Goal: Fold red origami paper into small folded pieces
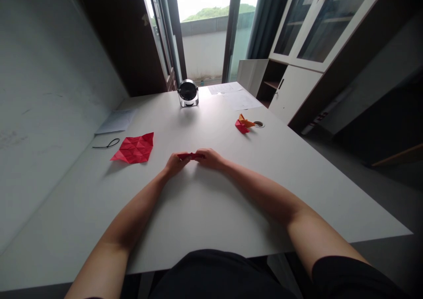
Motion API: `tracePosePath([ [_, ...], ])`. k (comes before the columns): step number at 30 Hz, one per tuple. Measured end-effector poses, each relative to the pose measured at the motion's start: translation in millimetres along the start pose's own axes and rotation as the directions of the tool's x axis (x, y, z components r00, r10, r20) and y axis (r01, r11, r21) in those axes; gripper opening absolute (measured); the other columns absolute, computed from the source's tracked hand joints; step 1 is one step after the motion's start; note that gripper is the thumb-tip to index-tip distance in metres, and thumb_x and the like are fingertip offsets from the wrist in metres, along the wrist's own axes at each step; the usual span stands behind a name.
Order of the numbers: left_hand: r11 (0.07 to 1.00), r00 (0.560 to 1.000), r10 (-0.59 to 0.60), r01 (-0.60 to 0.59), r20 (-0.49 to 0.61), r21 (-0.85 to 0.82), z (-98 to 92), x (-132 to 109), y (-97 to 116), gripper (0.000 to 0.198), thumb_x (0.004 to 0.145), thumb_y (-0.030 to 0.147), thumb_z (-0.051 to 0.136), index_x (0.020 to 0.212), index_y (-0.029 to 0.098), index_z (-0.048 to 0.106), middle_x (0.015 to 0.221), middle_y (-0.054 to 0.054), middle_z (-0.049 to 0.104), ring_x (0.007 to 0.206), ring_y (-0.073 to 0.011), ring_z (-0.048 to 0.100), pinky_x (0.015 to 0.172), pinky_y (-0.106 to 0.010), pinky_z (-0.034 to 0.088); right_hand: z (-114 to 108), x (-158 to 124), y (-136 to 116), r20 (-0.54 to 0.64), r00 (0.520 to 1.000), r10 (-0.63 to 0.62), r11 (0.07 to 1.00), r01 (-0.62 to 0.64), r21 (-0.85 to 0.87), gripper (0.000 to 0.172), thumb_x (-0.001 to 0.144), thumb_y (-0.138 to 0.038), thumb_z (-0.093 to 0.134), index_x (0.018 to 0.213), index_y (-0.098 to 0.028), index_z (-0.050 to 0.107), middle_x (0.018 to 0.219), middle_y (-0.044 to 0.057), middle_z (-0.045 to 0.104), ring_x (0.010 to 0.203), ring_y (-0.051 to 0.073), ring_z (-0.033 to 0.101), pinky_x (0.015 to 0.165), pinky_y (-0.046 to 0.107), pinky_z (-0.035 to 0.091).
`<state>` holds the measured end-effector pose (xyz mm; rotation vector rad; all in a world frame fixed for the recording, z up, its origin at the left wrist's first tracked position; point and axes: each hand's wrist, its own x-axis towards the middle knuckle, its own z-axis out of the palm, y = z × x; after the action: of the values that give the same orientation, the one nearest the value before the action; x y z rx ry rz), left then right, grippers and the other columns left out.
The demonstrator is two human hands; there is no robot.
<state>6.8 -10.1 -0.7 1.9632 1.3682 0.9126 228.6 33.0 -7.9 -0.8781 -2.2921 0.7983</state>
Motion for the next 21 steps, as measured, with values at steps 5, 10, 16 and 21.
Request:
tracePosePath([
  [5,0.997,0.998,0.011,-0.006,-0.062,0.075,-0.8,0.9,-0.9,0.030,0.086,0.040,0.057,0.075,0.016,0.072,0.058,0.000,0.059,0.055,-0.0125,0.047,0.054,-0.024,0.035,-2.2,0.1,-2.7,0.021,0.999,0.036,0.999,-0.035,-0.041,0.022,0.087,-0.037,0.058,0.078,-0.017,0.062,0.071,-0.001,0.057,0.065,0.010,0.043,0.062,0.023,0.030],
  [10,0.999,0.998,-0.031,0.032,-0.052,0.029,0.3,3.1,-5.4,0.032,0.086,0.042,0.057,0.073,0.017,0.071,0.057,0.001,0.058,0.055,-0.0128,0.049,0.055,-0.025,0.036,-0.5,1.8,1.1,0.027,0.999,0.033,0.998,-0.032,-0.054,0.023,0.086,-0.039,0.057,0.078,-0.018,0.060,0.071,-0.001,0.055,0.064,0.010,0.041,0.061,0.023,0.029],
  [16,0.998,0.998,-0.036,0.038,-0.054,0.042,-0.6,2.8,-7.0,0.037,0.087,0.046,0.057,0.068,0.016,0.069,0.056,0.001,0.058,0.053,-0.0119,0.047,0.054,-0.025,0.035,-0.6,1.0,1.4,0.034,0.999,0.031,0.999,-0.030,-0.035,0.023,0.086,-0.040,0.057,0.079,-0.018,0.061,0.072,-0.001,0.056,0.065,0.011,0.041,0.062,0.024,0.028],
  [21,0.998,0.999,-0.003,0.006,-0.050,0.065,-2.0,1.8,-3.8,0.036,0.088,0.043,0.056,0.066,0.016,0.067,0.054,0.001,0.056,0.053,-0.0122,0.046,0.053,-0.025,0.034,-0.6,0.6,0.5,0.032,0.999,0.027,0.999,-0.026,-0.026,0.024,0.086,-0.041,0.058,0.078,-0.018,0.060,0.072,-0.001,0.056,0.065,0.011,0.040,0.062,0.025,0.028],
])
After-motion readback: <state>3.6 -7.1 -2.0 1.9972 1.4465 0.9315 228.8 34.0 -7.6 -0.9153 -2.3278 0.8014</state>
